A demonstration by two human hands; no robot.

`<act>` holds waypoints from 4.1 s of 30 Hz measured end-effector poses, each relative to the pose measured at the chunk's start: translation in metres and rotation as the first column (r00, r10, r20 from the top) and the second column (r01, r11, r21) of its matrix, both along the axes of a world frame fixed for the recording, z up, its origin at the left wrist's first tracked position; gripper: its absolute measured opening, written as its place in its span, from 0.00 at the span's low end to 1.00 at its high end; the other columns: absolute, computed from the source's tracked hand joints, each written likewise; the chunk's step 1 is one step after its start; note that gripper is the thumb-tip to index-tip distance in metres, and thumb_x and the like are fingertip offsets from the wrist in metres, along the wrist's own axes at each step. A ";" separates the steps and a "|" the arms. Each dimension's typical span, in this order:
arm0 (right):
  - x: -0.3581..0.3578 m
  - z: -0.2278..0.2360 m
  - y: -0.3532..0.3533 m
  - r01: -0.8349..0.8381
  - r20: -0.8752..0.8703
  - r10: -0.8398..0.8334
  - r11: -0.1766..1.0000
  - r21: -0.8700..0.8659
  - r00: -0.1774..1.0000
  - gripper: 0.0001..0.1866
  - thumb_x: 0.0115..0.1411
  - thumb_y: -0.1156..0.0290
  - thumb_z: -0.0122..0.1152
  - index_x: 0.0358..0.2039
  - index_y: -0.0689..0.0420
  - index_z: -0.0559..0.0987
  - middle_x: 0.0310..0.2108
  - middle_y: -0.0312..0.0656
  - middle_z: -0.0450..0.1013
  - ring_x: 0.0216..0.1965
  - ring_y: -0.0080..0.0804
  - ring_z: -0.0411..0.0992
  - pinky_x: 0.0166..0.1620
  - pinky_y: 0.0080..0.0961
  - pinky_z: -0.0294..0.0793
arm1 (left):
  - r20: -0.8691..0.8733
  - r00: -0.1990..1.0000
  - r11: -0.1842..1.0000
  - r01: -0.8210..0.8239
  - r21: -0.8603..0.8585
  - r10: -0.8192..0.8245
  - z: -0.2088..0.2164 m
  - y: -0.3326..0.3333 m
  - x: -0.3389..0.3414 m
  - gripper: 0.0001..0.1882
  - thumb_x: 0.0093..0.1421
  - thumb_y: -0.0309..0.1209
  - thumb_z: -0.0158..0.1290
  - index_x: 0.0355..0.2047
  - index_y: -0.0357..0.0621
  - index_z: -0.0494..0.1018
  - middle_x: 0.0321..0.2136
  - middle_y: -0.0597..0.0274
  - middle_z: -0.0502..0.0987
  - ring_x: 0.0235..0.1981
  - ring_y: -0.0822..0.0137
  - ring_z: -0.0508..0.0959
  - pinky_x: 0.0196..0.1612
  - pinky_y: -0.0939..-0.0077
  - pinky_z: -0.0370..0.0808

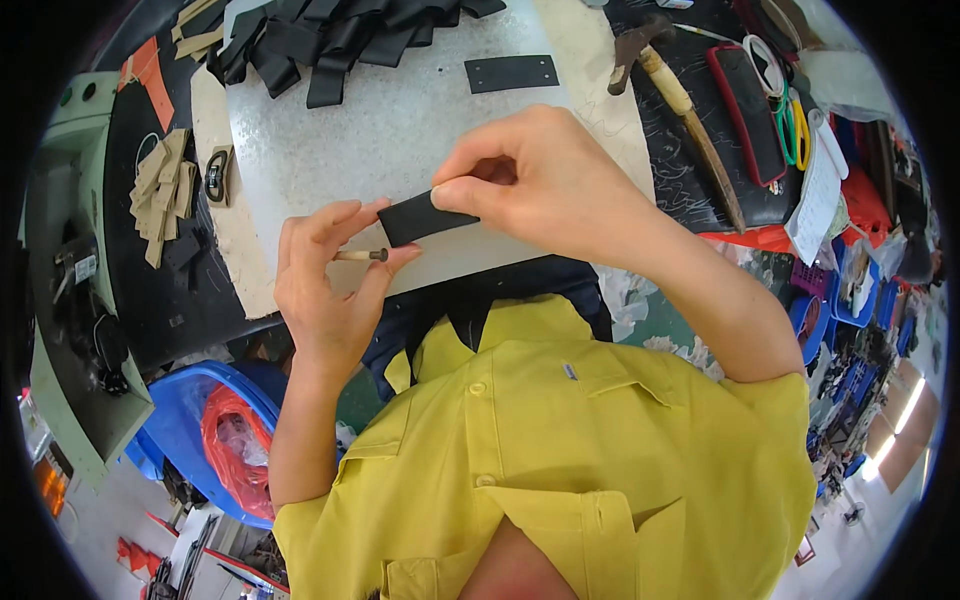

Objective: The person repeatedly punches holes into small black rectangular leather pieces using a metal punch and a hammer. They pick up each piece, position the punch, strike it with the hammer, and place the finished piece aside on the workbench.

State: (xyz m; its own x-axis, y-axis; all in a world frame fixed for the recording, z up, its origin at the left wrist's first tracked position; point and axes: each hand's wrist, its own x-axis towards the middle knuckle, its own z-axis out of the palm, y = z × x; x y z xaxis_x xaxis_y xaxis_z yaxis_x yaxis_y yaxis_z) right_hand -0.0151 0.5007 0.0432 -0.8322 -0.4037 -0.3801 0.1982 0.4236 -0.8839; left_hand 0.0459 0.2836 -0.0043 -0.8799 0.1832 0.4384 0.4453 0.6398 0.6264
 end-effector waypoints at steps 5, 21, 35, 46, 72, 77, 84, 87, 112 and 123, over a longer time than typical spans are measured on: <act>-0.002 -0.010 -0.005 -0.058 -0.103 0.067 0.995 0.086 0.992 0.08 0.56 0.72 0.66 0.32 0.63 0.84 0.24 0.46 0.79 0.25 0.29 0.77 0.31 0.25 0.75 | 0.153 0.988 0.998 -0.006 0.063 -0.004 0.004 -0.005 0.006 0.30 0.43 0.21 0.70 0.47 0.44 0.70 0.40 0.63 0.83 0.32 0.69 0.74 0.36 0.75 0.72; -0.013 -0.011 0.014 -0.123 -0.714 0.288 0.954 0.274 0.639 0.10 0.49 0.68 0.73 0.27 0.58 0.80 0.38 0.39 0.77 0.36 0.37 0.75 0.37 0.30 0.75 | 0.070 0.992 0.988 0.107 -0.110 -0.100 0.006 -0.008 0.003 0.18 0.42 0.18 0.65 0.36 0.48 0.83 0.39 0.62 0.79 0.29 0.65 0.71 0.28 0.75 0.70; 0.001 -0.022 0.010 -0.267 -0.691 0.329 0.943 0.200 0.643 0.10 0.47 0.76 0.72 0.29 0.60 0.78 0.35 0.39 0.75 0.38 0.40 0.73 0.38 0.32 0.74 | 0.049 0.991 0.979 0.134 -0.153 -0.128 0.010 -0.014 0.001 0.16 0.42 0.20 0.66 0.34 0.46 0.83 0.37 0.63 0.80 0.25 0.66 0.71 0.26 0.74 0.71; 0.008 -0.021 0.001 -0.257 -0.682 0.337 0.941 0.220 0.649 0.11 0.47 0.77 0.71 0.31 0.58 0.78 0.35 0.41 0.74 0.37 0.42 0.71 0.39 0.34 0.73 | 0.077 0.987 0.987 0.149 -0.064 -0.144 0.009 -0.023 0.000 0.16 0.42 0.22 0.67 0.34 0.46 0.83 0.38 0.63 0.80 0.23 0.66 0.71 0.26 0.73 0.71; 0.035 -0.065 0.263 0.805 -0.807 -0.235 0.420 0.418 0.542 0.47 0.39 0.53 0.79 0.59 0.52 0.69 0.54 0.44 0.67 0.54 0.46 0.64 0.55 0.42 0.62 | 0.142 0.972 0.933 0.219 -0.286 -0.185 0.007 -0.025 0.004 0.10 0.53 0.16 0.60 0.36 0.38 0.79 0.42 0.52 0.77 0.35 0.58 0.77 0.32 0.72 0.73; 0.027 -0.058 0.246 0.780 -0.775 -0.223 0.402 0.479 0.591 0.48 0.37 0.51 0.79 0.59 0.51 0.69 0.49 0.43 0.67 0.51 0.45 0.64 0.51 0.44 0.61 | 0.113 0.980 0.946 0.189 -0.264 -0.164 0.007 -0.024 0.009 0.10 0.51 0.17 0.61 0.35 0.38 0.79 0.40 0.51 0.77 0.35 0.56 0.77 0.33 0.70 0.74; 0.011 -0.034 0.197 0.698 -0.864 -0.124 0.649 0.301 0.487 0.28 0.48 0.61 0.74 0.50 0.53 0.77 0.46 0.38 0.72 0.50 0.41 0.67 0.51 0.38 0.63 | 0.066 0.986 0.958 0.167 -0.233 -0.156 0.012 -0.006 -0.006 0.15 0.43 0.17 0.64 0.33 0.45 0.81 0.36 0.54 0.79 0.24 0.65 0.70 0.24 0.77 0.66; -0.013 -0.032 0.142 0.402 -0.919 -0.068 0.910 0.102 0.388 0.15 0.51 0.70 0.68 0.40 0.56 0.81 0.36 0.36 0.77 0.44 0.39 0.72 0.47 0.29 0.67 | 0.063 0.987 0.959 0.159 -0.236 -0.149 0.013 -0.004 -0.007 0.16 0.40 0.17 0.65 0.32 0.46 0.81 0.36 0.58 0.80 0.23 0.68 0.69 0.22 0.79 0.65; -0.014 0.011 -0.002 -0.080 0.167 0.091 0.994 -0.068 0.982 0.08 0.56 0.71 0.67 0.30 0.64 0.82 0.23 0.36 0.76 0.22 0.20 0.73 0.26 0.18 0.72 | -0.030 0.989 0.986 0.143 -0.091 -0.147 0.001 -0.012 -0.003 0.15 0.39 0.23 0.68 0.30 0.43 0.79 0.37 0.63 0.80 0.25 0.64 0.71 0.27 0.73 0.70; -0.021 0.007 -0.013 -0.195 0.085 0.180 0.955 0.222 0.980 0.10 0.54 0.69 0.67 0.29 0.65 0.83 0.21 0.43 0.76 0.23 0.25 0.75 0.29 0.24 0.73 | -0.026 0.988 0.983 0.149 -0.107 -0.153 -0.003 -0.016 -0.001 0.20 0.42 0.22 0.68 0.38 0.51 0.84 0.39 0.63 0.81 0.26 0.67 0.72 0.25 0.77 0.71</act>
